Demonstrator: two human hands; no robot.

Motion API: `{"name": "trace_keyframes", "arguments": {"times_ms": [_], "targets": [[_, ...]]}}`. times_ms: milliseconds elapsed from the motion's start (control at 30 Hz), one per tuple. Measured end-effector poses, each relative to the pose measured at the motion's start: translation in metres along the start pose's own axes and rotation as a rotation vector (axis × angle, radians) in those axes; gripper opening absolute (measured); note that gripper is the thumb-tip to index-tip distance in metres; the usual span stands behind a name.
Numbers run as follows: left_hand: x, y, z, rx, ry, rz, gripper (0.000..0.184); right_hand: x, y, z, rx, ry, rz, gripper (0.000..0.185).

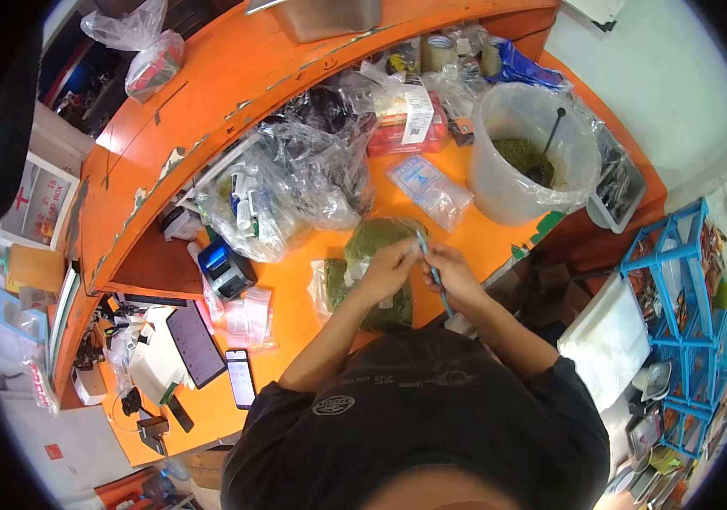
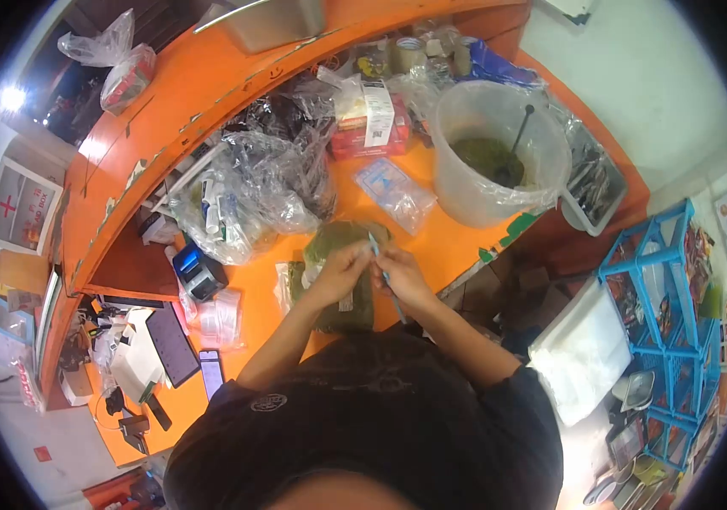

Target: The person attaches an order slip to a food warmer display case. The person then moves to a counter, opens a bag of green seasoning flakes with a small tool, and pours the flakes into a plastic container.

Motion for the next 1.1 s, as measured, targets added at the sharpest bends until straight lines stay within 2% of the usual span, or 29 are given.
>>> {"name": "trace_keyframes", "arguments": {"times_ms": [33, 100, 133, 200, 267, 300, 400, 433, 533, 633, 733, 833, 933, 1033, 1100], "targets": [[0.015, -0.001, -0.006, 0.038, 0.176, 0.006, 0.007, 0.000, 0.000, -0.004, 0.003, -0.156, 0.007, 0.009], [0.006, -0.006, -0.010, 0.053, 0.436, 0.147, 0.009, 0.002, 0.000, -0.013, 0.007, -0.466, 0.017, 0.009], [0.000, -0.010, -0.009, 0.067, 0.567, 0.214, 0.011, 0.003, 0.001, -0.017, -0.009, -0.529, -0.013, 0.008], [-0.004, -0.014, 0.002, -0.014, 0.703, 0.172, 0.016, 0.003, 0.007, -0.024, -0.045, -0.649, -0.074, 0.009], [0.005, -0.011, 0.013, -0.057, 0.784, 0.188, 0.016, -0.006, 0.015, -0.021, -0.177, -0.535, -0.174, 0.011], [0.005, -0.009, 0.016, -0.142, 0.787, 0.110, 0.017, -0.007, 0.020, -0.017, -0.243, -0.477, -0.223, 0.014], [-0.002, -0.006, 0.008, -0.281, 0.645, 0.124, 0.020, 0.010, 0.025, -0.001, -0.161, -0.016, 0.147, 0.018], [0.003, -0.004, 0.003, -0.343, 0.666, 0.215, 0.024, 0.011, 0.027, 0.004, -0.078, 0.039, 0.220, 0.025], [0.032, -0.009, -0.015, -0.337, 0.791, 0.402, 0.030, 0.019, 0.026, 0.017, 0.097, 0.089, 0.263, 0.032], [0.059, -0.012, -0.022, -0.340, 0.741, 0.459, 0.032, 0.001, 0.031, 0.016, 0.168, 0.123, 0.249, 0.040], [0.052, -0.016, -0.024, -0.317, 0.763, 0.404, 0.028, -0.006, 0.029, 0.013, 0.251, 0.115, 0.301, 0.042], [0.077, -0.028, -0.024, -0.324, 0.754, 0.377, 0.024, -0.024, 0.033, 0.014, 0.348, 0.195, 0.167, 0.029], [0.074, -0.028, -0.020, -0.300, 0.822, 0.461, 0.021, -0.032, 0.036, -0.001, 0.357, 0.053, 0.325, 0.031], [0.092, -0.032, -0.019, -0.295, 0.883, 0.482, 0.020, -0.037, 0.044, 0.002, 0.177, -0.359, 0.043, 0.041], [0.091, -0.031, -0.016, -0.287, 0.918, 0.510, 0.021, -0.046, 0.041, -0.001, 0.117, -0.453, 0.003, 0.043]]}}
Point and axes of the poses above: each hand's wrist, its own y-axis towards the middle knuckle, its own z-axis out of the palm, x = y × z, the point moved 3 cm from there along y, towards the middle knuckle, and after that the axes turned 4 degrees about -y, right-handed, at the moved point
